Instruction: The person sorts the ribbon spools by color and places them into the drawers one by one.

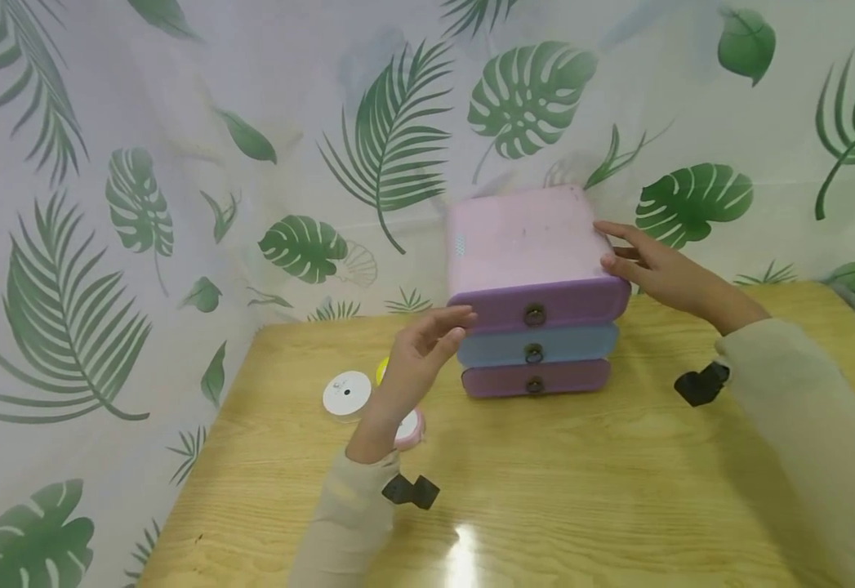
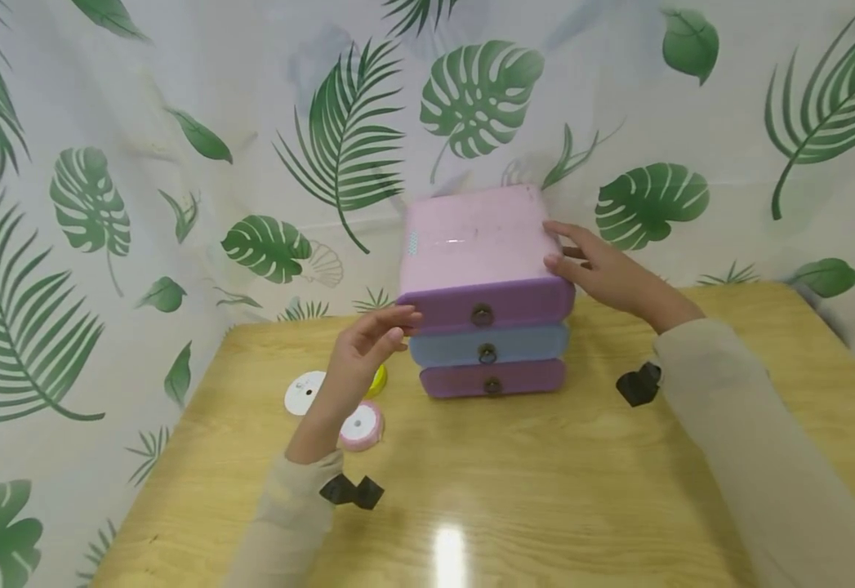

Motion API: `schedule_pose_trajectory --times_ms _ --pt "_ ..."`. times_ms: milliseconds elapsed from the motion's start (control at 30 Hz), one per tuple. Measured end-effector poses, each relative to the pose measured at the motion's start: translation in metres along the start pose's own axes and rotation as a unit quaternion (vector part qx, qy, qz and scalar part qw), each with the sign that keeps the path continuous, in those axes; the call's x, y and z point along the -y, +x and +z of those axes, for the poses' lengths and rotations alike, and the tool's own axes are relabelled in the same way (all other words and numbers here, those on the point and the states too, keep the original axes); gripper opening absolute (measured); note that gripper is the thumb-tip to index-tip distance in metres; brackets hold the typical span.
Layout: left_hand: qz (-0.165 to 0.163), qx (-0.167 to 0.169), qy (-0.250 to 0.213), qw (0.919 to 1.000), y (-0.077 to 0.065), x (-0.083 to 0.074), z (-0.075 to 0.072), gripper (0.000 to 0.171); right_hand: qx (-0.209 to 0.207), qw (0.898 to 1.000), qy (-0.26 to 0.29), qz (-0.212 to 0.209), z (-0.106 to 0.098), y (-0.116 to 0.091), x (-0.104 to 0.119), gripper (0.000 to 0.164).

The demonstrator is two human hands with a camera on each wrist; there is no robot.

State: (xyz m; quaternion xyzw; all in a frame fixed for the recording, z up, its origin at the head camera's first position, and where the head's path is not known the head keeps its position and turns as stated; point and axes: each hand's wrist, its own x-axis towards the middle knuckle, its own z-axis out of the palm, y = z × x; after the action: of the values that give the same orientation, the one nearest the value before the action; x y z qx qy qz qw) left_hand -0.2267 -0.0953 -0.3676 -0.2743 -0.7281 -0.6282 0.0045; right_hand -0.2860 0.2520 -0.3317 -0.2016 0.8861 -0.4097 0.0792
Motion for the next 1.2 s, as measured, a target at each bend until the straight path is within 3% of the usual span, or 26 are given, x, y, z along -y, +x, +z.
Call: schedule_pose_trajectory --times_ms 433,667,1000,1200 --pt "-0.054 0.08 -0.028 0.995 0.007 0.021 0.011 0.038 -0.002 1.0 0.013 0.008 0.0 0.002 -0.001 0.064" --pt "-0.058 0.105 -0.058 0.9911 0.013 0.026 0.017 0.04 -0.011 1.0 0.008 0.012 0.0 0.003 -0.002 0.063" --pt "-0.067 0.12 -0.101 0.9854 0.025 0.028 0.028 0.044 -0.012 1.0 0.02 0.01 -0.003 0.005 -0.004 0.063" --pt "-0.072 0.11 -0.12 0.984 0.026 0.029 0.035 0.046 -0.015 0.999 0.026 0.011 0.0 0.004 -0.005 0.062"
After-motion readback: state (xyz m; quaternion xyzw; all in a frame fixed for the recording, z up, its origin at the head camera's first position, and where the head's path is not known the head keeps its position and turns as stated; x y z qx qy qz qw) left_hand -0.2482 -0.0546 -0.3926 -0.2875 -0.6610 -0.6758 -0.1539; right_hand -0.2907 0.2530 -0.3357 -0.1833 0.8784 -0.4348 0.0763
